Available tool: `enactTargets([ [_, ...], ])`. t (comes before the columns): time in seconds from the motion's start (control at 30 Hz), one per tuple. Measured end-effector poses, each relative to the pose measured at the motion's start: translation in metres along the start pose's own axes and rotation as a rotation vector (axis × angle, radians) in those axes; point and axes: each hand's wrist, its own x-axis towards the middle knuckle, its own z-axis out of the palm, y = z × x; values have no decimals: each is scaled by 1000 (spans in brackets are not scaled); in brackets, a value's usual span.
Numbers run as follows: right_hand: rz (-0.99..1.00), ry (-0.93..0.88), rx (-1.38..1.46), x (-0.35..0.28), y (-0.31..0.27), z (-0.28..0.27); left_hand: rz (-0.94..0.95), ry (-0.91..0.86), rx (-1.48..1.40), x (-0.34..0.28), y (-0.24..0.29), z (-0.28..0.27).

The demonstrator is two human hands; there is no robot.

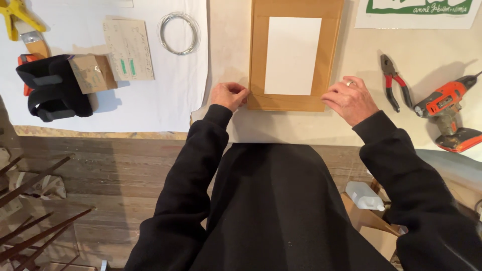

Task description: Attaching hanging wire to a picture frame using pliers.

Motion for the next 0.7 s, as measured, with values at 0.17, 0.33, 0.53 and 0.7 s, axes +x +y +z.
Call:
enactTargets([
  [0.17,194,-117,310,1,13,-1,-16,15,31,2,0,3],
  [0.33,538,-205,734,8,16,-8,-43,19,-61,0,2,4],
  [0.53,669,-244,782,13,21,-9,-50,29,-58,1,0,6],
  [0.7,769,-287,857,22,18,-19,-64,40,-62,2,-1,9],
])
